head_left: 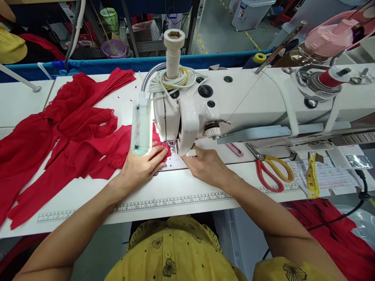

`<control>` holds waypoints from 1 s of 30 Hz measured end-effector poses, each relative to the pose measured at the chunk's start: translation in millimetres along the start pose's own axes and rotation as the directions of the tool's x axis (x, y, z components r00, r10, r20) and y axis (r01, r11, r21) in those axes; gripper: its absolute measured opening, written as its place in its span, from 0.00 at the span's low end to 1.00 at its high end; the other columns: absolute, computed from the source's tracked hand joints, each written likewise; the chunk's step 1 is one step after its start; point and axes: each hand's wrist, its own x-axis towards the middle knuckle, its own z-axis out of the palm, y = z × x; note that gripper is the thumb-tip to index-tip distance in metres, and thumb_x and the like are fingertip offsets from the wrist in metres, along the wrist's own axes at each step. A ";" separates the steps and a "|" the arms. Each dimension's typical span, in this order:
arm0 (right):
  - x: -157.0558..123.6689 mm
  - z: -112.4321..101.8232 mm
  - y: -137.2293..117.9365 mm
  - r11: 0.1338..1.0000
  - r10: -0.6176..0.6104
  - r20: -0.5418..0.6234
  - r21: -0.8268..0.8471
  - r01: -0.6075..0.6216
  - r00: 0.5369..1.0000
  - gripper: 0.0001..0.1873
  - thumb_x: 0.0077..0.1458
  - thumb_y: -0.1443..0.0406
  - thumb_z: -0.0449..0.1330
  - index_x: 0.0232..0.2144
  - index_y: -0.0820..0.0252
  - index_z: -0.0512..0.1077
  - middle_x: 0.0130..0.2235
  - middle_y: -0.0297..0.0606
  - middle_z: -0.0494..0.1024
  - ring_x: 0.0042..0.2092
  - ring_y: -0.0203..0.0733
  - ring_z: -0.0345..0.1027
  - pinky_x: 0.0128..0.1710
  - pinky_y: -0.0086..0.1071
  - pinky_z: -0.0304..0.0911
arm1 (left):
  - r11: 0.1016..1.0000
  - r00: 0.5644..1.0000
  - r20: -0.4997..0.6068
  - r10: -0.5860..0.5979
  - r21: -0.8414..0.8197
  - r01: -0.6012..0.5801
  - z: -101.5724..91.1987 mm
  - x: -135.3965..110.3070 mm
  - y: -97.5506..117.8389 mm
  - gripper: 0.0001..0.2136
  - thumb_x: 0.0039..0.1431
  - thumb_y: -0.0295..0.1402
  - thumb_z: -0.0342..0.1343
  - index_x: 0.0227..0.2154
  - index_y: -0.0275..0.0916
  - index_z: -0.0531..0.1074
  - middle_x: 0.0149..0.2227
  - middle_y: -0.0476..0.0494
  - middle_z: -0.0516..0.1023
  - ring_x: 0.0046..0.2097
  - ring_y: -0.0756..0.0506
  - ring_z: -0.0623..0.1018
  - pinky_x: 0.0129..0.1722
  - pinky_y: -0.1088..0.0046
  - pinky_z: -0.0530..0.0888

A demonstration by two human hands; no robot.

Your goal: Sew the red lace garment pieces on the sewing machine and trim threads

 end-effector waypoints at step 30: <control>-0.9 -0.9 -8.4 0.998 0.052 0.167 0.020 -0.056 0.985 0.16 0.63 0.72 0.47 0.32 0.62 0.74 0.28 0.39 0.71 0.25 0.35 0.51 0.24 0.33 0.39 | 0.992 0.976 0.180 -0.126 0.020 0.125 -4.5 1.8 2.6 0.18 0.70 0.40 0.51 0.57 0.39 0.71 0.50 0.36 0.80 0.53 0.35 0.78 0.54 0.49 0.68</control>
